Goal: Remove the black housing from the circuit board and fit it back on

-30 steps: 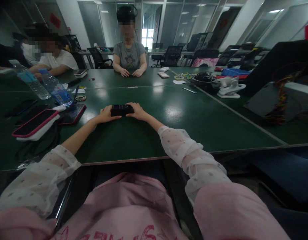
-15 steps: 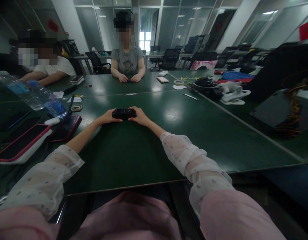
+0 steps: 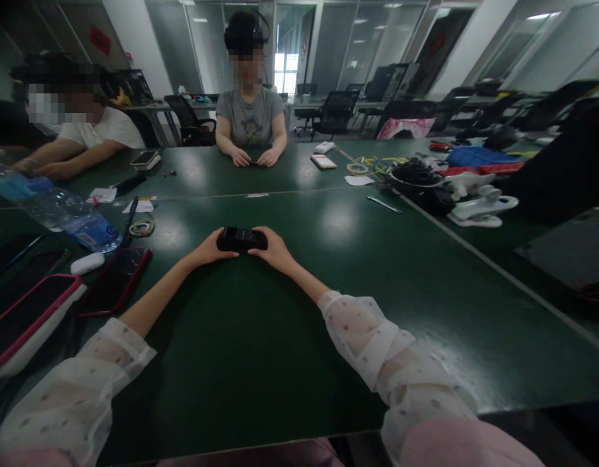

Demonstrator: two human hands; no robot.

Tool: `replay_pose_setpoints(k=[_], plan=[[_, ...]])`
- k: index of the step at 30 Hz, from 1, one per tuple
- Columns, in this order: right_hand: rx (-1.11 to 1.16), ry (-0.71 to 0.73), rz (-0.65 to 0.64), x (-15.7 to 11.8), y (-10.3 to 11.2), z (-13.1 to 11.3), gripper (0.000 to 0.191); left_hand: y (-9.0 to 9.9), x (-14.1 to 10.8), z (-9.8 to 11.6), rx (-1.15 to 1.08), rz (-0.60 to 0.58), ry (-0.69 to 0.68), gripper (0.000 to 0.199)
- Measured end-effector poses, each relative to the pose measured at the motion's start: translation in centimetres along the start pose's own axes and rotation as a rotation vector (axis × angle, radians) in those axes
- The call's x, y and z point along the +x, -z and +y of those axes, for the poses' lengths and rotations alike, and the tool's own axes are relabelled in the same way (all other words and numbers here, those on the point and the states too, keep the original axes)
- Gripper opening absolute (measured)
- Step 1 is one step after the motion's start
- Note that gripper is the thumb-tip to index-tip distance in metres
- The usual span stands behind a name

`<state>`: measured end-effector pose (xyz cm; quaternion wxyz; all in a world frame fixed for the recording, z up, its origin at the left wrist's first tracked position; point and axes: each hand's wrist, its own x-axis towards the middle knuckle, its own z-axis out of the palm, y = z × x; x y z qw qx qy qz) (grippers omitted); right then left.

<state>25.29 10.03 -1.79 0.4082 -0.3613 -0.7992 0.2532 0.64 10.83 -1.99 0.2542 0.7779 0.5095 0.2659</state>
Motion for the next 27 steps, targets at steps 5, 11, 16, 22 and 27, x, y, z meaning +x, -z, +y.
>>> replay_pose_setpoints(k=[5,11,16,22,27], plan=[[0.012,-0.020,0.009,-0.07,0.05,-0.33,0.051,-0.05,-0.01,-0.03,-0.075,0.002,-0.002,0.071],[0.050,-0.047,0.018,-0.16,0.06,-0.45,0.051,0.11,-0.32,0.29,-0.059,0.006,0.036,0.076],[0.075,-0.067,0.032,-0.19,0.13,-0.56,0.053,-0.11,-0.48,0.16,-0.067,0.008,0.072,0.078],[0.078,-0.068,0.093,-0.27,0.30,-0.80,0.054,-0.28,-0.29,0.01,-0.070,0.002,0.008,0.070],[0.025,-0.092,0.264,-0.27,0.95,-0.66,0.053,0.13,-0.43,0.65,-0.012,0.012,-0.049,0.067]])
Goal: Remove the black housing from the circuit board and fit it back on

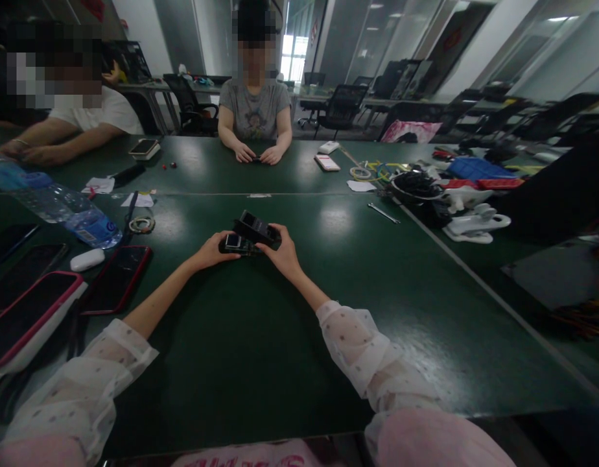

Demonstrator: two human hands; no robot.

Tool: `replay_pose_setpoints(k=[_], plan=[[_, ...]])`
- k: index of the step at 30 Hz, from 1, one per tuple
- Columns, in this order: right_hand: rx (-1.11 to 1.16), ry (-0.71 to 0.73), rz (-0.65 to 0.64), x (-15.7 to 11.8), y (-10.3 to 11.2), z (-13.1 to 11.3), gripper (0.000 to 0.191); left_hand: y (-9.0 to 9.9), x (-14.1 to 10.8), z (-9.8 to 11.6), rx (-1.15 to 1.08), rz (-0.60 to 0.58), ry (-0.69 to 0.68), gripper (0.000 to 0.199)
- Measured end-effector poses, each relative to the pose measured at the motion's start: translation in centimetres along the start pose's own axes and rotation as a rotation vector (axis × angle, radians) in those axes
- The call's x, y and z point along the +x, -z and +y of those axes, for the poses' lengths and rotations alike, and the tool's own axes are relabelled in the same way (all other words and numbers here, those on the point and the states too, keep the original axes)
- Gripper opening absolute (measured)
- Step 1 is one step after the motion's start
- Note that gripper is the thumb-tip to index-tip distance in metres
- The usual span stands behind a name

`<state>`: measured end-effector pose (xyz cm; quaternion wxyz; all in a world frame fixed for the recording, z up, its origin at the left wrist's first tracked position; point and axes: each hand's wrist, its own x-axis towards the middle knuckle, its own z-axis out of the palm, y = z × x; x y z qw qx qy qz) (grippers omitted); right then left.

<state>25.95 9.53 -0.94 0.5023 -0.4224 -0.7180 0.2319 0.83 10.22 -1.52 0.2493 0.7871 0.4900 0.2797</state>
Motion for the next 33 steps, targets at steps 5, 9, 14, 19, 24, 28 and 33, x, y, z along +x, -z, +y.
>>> replay_pose_setpoints(k=[5,9,14,19,24,28,33], plan=[[-0.203,-0.080,0.295,0.1,2.0,2.2,0.053,0.2,-0.2,0.3,0.019,-0.020,-0.035,0.063],[-0.385,-0.193,0.455,-0.1,3.6,4.5,0.054,0.3,-0.3,0.3,0.006,-0.028,-0.016,0.062],[-0.410,-0.354,0.416,-0.2,3.9,5.9,0.054,0.3,-0.4,0.4,0.002,-0.036,-0.002,0.062],[-0.540,-0.432,0.356,-0.3,3.6,5.1,0.053,0.4,-0.4,0.7,0.016,-0.040,0.006,0.062],[-0.581,-0.430,0.380,-0.3,3.6,4.1,0.063,0.4,-0.4,0.6,0.020,-0.046,-0.008,0.060],[-0.599,-0.423,0.387,-0.3,3.6,4.1,0.067,0.3,-0.3,0.3,0.027,-0.040,-0.020,0.059],[-0.622,-0.394,0.395,-0.3,3.4,4.6,0.066,0.1,-0.2,0.2,0.047,-0.030,-0.028,0.057]])
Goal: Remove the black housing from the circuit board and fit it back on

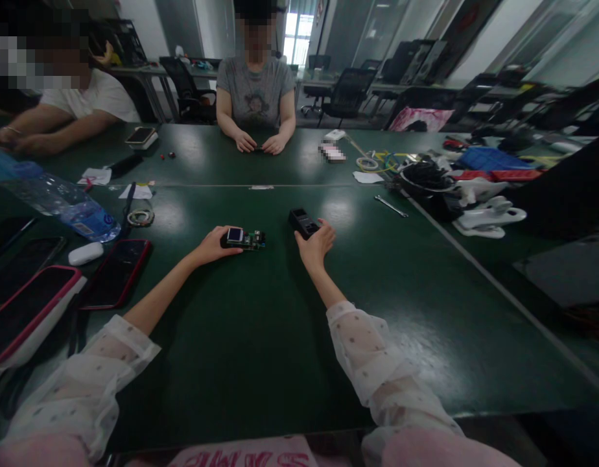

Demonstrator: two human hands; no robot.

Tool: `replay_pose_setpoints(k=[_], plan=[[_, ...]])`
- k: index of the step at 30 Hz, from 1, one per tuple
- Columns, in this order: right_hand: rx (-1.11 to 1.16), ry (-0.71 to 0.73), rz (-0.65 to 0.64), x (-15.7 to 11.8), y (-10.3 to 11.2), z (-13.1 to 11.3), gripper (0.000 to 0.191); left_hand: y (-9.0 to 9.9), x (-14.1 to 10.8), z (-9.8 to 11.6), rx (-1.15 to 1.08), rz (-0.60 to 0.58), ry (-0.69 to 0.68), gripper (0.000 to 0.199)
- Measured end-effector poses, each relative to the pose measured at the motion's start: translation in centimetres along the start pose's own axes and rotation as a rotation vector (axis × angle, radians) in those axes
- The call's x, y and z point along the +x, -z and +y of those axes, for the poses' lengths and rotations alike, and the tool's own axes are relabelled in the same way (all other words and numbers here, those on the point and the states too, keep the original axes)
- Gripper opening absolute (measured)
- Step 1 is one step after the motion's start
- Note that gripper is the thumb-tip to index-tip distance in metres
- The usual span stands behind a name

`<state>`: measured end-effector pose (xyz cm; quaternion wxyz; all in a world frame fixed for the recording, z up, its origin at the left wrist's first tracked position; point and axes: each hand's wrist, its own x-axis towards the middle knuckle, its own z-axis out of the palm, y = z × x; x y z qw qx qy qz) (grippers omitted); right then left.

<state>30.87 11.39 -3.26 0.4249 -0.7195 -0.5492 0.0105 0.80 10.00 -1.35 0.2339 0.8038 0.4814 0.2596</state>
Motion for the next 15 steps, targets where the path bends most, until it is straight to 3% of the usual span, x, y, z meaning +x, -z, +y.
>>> replay_pose_setpoints(k=[8,15], plan=[[0.072,-0.045,-0.043,0.5,-0.4,1.0,0.051,0.1,-0.1,0.0,-0.019,-0.021,0.019,0.059],[0.331,-0.003,0.000,0.7,-0.3,1.2,0.055,0.3,-0.1,0.2,-0.018,-0.023,0.021,0.058]])
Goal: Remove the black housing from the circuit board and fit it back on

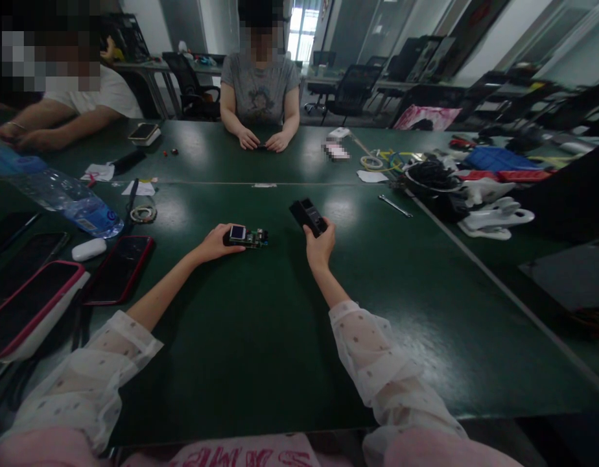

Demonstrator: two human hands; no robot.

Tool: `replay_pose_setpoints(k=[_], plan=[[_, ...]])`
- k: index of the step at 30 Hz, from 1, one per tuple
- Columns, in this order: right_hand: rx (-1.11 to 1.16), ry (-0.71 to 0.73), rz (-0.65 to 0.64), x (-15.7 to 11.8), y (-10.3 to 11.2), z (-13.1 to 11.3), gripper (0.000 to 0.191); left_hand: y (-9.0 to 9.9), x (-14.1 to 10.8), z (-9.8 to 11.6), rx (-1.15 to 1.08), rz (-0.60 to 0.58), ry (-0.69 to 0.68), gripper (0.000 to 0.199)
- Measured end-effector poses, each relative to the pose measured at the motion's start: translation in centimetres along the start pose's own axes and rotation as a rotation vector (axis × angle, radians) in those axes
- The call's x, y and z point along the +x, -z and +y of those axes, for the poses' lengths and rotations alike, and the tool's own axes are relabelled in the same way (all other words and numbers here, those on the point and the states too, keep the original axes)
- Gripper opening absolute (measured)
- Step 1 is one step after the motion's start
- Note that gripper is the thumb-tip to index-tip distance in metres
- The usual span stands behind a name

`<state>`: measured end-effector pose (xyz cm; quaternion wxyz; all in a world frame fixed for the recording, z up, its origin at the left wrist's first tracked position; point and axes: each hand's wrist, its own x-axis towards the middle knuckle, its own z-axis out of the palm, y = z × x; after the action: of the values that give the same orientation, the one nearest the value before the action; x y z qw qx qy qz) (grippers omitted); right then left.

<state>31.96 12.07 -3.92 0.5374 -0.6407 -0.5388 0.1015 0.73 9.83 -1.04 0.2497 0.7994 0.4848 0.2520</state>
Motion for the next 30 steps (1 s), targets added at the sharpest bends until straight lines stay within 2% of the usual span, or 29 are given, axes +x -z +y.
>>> replay_pose_setpoints(k=[7,15,20,23,30], plan=[[0.045,0.184,-0.044,-1.4,-0.2,-2.9,0.053,0.0,0.0,-0.1,-0.009,0.004,-0.009,0.059],[0.079,0.362,-0.327,-4.0,-0.6,-6.1,0.052,-0.3,0.2,-0.5,0.017,0.038,-0.011,0.067],[0.087,0.488,-0.488,-4.5,-0.7,-6.5,0.051,-0.6,0.1,-0.7,0.032,0.040,0.040,0.071],[0.054,0.513,-0.552,-4.4,-0.9,-6.4,0.052,-0.5,0.0,-0.7,0.019,0.035,0.063,0.076],[0.007,0.539,-0.590,-4.2,-1.2,-6.2,0.058,-0.7,0.2,-0.8,-0.060,0.078,-0.064,0.096]])
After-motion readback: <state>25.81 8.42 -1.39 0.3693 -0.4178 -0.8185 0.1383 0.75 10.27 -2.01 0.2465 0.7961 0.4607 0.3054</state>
